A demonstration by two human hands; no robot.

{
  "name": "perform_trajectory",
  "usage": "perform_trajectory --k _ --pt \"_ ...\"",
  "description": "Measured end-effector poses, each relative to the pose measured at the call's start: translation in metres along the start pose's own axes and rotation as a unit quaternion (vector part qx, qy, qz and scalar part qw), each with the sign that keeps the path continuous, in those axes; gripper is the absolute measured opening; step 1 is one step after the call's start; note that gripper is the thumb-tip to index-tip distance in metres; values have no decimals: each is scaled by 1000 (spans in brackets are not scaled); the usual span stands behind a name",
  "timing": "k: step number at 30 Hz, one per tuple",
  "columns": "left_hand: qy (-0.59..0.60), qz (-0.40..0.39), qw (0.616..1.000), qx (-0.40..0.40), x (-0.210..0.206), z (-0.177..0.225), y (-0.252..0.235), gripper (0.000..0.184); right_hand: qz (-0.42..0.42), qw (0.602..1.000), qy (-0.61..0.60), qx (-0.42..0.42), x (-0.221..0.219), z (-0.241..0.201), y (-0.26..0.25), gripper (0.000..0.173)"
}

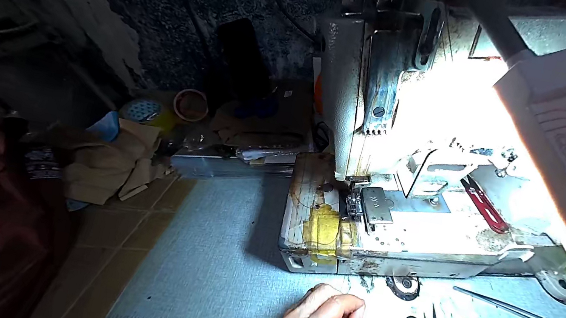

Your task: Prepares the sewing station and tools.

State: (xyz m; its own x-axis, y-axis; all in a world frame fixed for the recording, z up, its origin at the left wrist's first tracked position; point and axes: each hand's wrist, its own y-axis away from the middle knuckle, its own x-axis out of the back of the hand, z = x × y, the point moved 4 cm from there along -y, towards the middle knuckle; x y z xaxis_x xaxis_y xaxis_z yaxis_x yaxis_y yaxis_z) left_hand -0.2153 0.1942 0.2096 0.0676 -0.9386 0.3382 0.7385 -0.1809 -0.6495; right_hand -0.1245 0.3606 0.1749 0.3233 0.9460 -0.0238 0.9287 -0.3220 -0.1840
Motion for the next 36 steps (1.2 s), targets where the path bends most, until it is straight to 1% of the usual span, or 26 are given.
perform_trajectory --k 1,2,3,4,5,6,8,10,11,12,13,15,16,17,18,19,20,22,24,25,27,28,30,32,34,36 --pt "9 -1 1000 4 1 -2 0 5 6 986 154 56 15 -5 -7 17" --pt "29 -4 1000 9 1 -4 0 6 10 947 302 111 30 -9 -13 27" --pt "60 -6 998 12 0 -6 2 7 12 889 428 163 43 -10 -18 34" --pt "99 -7 995 15 -3 -9 5 7 19 837 506 207 56 -4 -23 39" --pt "138 -4 990 18 -7 -12 7 7 26 804 542 244 67 5 -29 44" --pt "164 -2 986 18 -10 -15 7 7 24 783 558 273 75 13 -37 48" --pt "180 3 984 15 -15 -16 7 7 18 760 574 304 84 21 -49 50" --pt "192 9 981 16 -24 -14 9 6 9 751 579 317 88 20 -55 51" --pt "194 13 981 15 -27 -13 8 6 5 758 569 320 86 18 -56 50" --pt "193 17 981 9 -27 -12 8 6 5 778 540 321 80 15 -55 46" --pt "189 19 982 2 -28 -11 7 6 11 814 487 318 72 12 -53 40" --pt "182 20 983 -13 -29 -10 6 5 16 914 302 271 45 1 -46 26" --pt "181 17 983 -17 -29 -9 7 6 -1 955 189 227 28 -2 -44 26" --pt "179 12 984 -21 -28 -8 7 6 -23 981 72 176 10 -4 -43 30" --pt "170 7 985 -26 -25 -7 7 7 -37 989 -23 138 -5 -6 -44 32" --pt "151 -1 988 -31 -21 -6 7 7 -35 988 -85 127 -18 -6 -46 28" --pt "125 -6 991 -36 -16 -4 7 7 -21 983 -110 144 -26 -7 -48 20" --pt "76 -17 996 -36 -2 -1 7 8 0 972 -100 214 -35 -10 -48 9" --pt "35 -39 998 -42 8 1 4 10 8 955 -23 294 -39 -15 -47 6" --pt "17 -46 997 -54 10 1 3 10 14 945 34 326 -41 -17 -46 9" --pt "-12 -51 994 -94 9 3 2 12 28 926 119 357 -44 -20 -42 16" --pt "-27 -46 992 -115 7 4 3 13 32 923 139 358 -45 -21 -40 17" --pt "-49 -33 987 -148 1 6 5 16 40 928 140 343 -42 -23 -36 16" --pt "-41 -16 987 -154 -5 2 9 17 60 937 124 321 -30 -27 -35 14" --pt "-2 17 993 -120 -5 -7 11 14 88 937 150 302 -4 -31 -35 12" --pt "59 46 995 -70 -3 -17 15 10 108 921 233 292 34 -31 -37 11"
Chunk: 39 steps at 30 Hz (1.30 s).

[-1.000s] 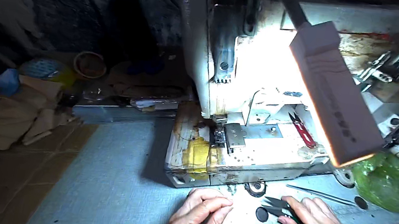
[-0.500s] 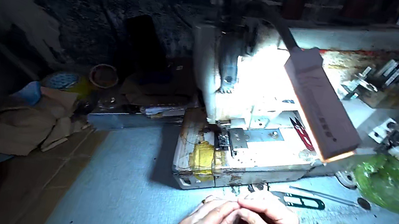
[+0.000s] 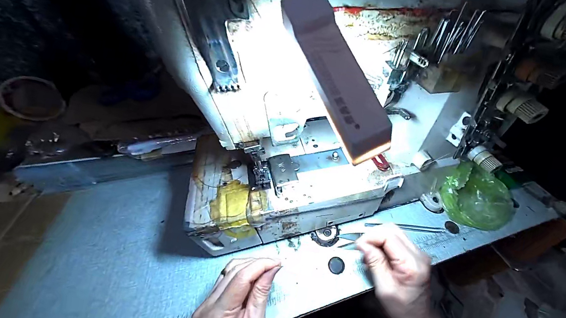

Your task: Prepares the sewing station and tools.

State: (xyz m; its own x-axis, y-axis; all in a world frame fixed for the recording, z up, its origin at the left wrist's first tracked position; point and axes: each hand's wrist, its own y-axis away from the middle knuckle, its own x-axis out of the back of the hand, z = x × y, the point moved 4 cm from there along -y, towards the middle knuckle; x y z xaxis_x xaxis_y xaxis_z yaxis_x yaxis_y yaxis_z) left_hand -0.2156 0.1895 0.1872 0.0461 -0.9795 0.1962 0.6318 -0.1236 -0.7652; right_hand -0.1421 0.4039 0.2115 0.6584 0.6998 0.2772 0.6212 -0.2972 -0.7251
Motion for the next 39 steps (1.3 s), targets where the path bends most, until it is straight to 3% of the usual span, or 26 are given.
perform_trajectory --k 2,5,9,16,20,24,27,30,32,34,36,39 --pt "66 25 997 39 0 -9 5 6 -32 989 142 18 35 27 -3 18" --pt "112 47 991 65 0 -15 10 7 -147 931 332 31 70 63 -3 25" --pt "117 48 991 46 0 -16 9 5 -214 907 360 32 81 82 -1 45" --pt "196 56 977 68 2 -18 12 7 -186 889 410 84 77 92 -5 13" --pt "216 49 972 75 0 -18 11 8 -158 874 451 94 84 94 -1 14" --pt "226 30 971 73 -1 -17 10 9 -85 882 450 109 99 92 6 25" --pt "284 44 952 101 3 -17 7 13 -19 933 351 74 102 79 12 32" --pt "382 67 909 153 4 -12 4 16 42 996 56 -50 95 59 19 24" --pt "407 75 894 169 0 -7 1 16 18 977 -153 -146 80 32 18 26" --pt "399 87 897 167 -5 0 -3 15 -55 942 -273 -189 58 9 18 31" --pt "324 82 933 135 -8 10 -6 14 -124 930 -292 -186 28 -6 23 24" --pt "155 18 986 60 -9 23 -13 7 -174 930 -303 -112 -25 -28 30 12"
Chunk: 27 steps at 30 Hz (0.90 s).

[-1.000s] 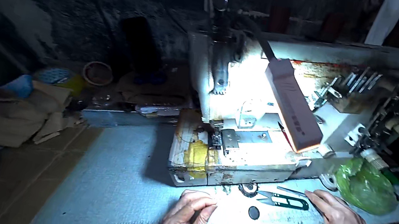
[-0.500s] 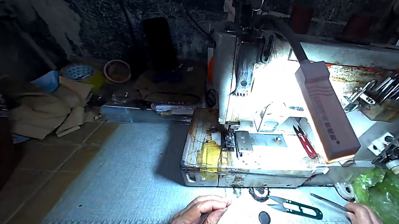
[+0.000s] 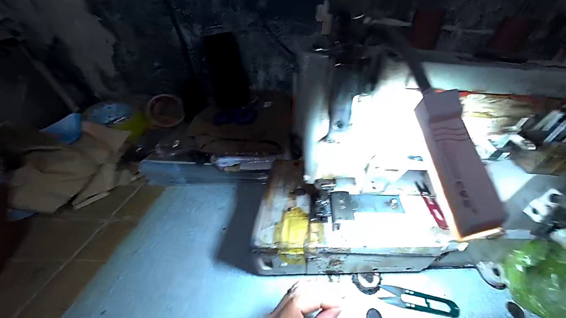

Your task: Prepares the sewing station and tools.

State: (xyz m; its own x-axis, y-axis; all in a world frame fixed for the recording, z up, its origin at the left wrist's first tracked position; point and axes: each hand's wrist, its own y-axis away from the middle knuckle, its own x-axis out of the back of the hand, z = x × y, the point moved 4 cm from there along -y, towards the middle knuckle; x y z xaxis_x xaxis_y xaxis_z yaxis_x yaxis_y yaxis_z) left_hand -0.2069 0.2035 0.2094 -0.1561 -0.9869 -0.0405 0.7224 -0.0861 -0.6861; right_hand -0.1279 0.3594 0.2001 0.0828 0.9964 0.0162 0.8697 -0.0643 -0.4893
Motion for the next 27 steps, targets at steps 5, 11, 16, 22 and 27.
perform_trajectory --k 5,11,16,22,27 --pt "30 -81 996 22 -4 -4 -7 7 -11 989 -56 135 -30 -8 -21 15" --pt "-2 13 1000 14 8 -10 -4 8 117 919 -367 88 -9 -7 -22 19" --pt "188 84 975 86 -1 -8 -1 13 176 881 -438 8 -8 6 -23 20" --pt "397 178 867 242 -5 -22 5 21 130 929 -346 -31 -20 9 -35 27" --pt "422 209 847 248 0 -31 12 20 102 941 -322 -37 -39 21 -39 30"
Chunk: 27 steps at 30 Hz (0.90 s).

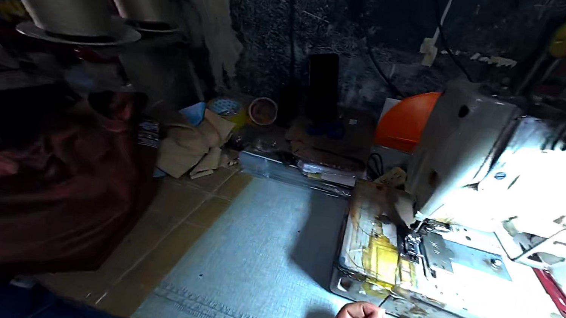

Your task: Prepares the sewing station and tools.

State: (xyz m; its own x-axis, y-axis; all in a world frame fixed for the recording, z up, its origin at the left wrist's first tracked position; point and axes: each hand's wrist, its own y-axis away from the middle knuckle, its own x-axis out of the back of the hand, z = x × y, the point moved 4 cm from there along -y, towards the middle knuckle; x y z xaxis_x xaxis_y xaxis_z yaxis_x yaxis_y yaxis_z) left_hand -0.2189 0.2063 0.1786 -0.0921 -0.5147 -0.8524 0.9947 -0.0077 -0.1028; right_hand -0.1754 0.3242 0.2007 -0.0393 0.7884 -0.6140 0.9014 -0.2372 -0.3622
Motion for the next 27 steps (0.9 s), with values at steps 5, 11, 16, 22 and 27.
perform_trajectory --k 5,11,16,22,27 --pt "1 5 1000 -16 14 -6 1 20 30 999 40 16 2 23 -1 27" --pt "19 -2 1000 -10 16 -8 3 19 31 998 37 43 1 37 -5 28" --pt "20 -25 999 -22 16 -7 6 19 45 997 35 46 2 42 -1 29" --pt "14 -21 1000 -17 16 -7 6 19 32 997 39 65 2 41 -3 27" --pt "2 -17 1000 -9 16 -6 6 19 36 996 44 62 3 43 -3 24"
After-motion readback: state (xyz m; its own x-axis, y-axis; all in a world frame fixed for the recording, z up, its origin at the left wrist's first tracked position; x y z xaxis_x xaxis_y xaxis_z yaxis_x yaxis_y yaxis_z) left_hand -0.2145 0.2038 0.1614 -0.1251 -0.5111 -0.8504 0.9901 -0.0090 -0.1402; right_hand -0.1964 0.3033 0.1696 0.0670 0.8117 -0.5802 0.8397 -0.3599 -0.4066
